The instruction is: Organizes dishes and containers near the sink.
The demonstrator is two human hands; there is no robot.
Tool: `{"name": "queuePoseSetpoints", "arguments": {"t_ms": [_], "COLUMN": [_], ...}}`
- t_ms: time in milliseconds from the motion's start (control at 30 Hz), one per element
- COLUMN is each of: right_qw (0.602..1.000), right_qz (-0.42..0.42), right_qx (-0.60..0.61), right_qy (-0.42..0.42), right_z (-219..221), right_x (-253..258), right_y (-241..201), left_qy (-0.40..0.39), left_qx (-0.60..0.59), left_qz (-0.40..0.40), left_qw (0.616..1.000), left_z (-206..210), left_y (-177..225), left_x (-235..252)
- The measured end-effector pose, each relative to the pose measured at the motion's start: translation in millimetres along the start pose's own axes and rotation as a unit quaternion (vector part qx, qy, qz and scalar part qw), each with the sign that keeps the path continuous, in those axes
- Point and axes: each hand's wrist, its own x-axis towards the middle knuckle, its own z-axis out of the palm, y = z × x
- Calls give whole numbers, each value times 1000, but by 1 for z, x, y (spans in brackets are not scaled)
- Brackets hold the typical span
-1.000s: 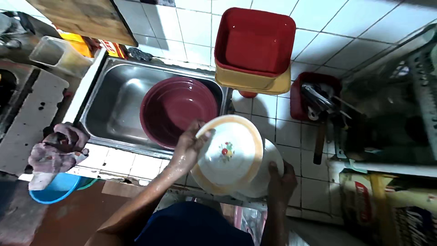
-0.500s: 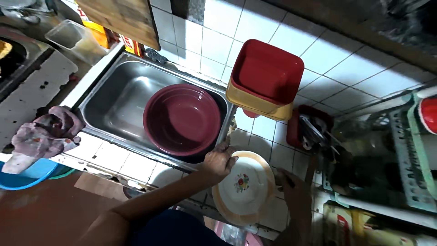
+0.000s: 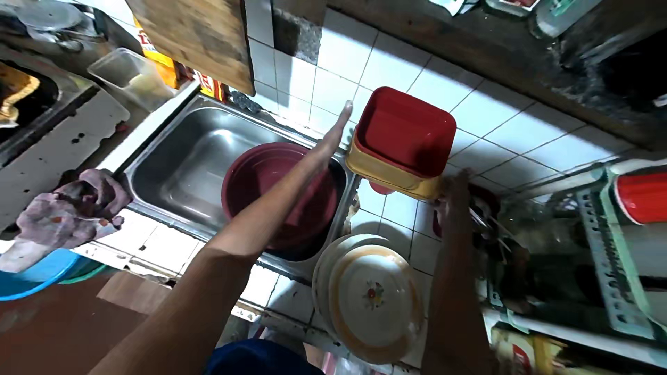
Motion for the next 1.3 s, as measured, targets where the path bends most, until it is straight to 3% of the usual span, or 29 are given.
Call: {"name": "queuePoseSetpoints", "arguments": {"t_ms": [100, 167, 300, 400, 500, 567, 667, 767, 833, 967, 1167, 1300], "right_qw": [997, 998, 997, 996, 993, 989, 992, 988, 977, 918, 872, 864], "right_qz": [69, 54, 24, 8, -66, -103, -87, -46, -19, 37, 87, 62], "right_qx": [21, 26, 67, 90, 84, 83, 44, -31, 6, 0, 82, 58], "right_qy": [-14, -6, 2, 1, -45, -64, -84, -143, -211, -394, -474, -496], "right_z": [17, 17, 11, 6, -2, 5, 25, 72, 111, 196, 368, 461], "right_x": [-6, -1, 3, -18, -50, -73, -114, -151, -154, -148, -132, -122], "right_y": [-25, -21, -15, -25, -39, -53, -69, -95, -96, -103, -107, -103], "left_qy": [-73, -122, -113, -114, -129, -129, -99, -50, 9, 150, 342, 417], "left_qx": [15, 36, 7, -37, -97, -135, -145, -187, -181, -110, -118, -155], "left_qz": [-22, -29, -38, 13, 69, 37, -18, -30, -17, 63, 152, 138], "left_qw": [997, 991, 993, 993, 984, 982, 984, 981, 983, 980, 920, 885], "left_z": [28, 40, 54, 54, 40, 17, -27, -76, -106, -157, -223, -263], "left_y": [9, 6, -11, -16, -13, -15, -34, -62, -75, -104, -144, -162], "left_x": [12, 7, 8, -1, -35, -67, -120, -165, -195, -230, -204, -163]}}
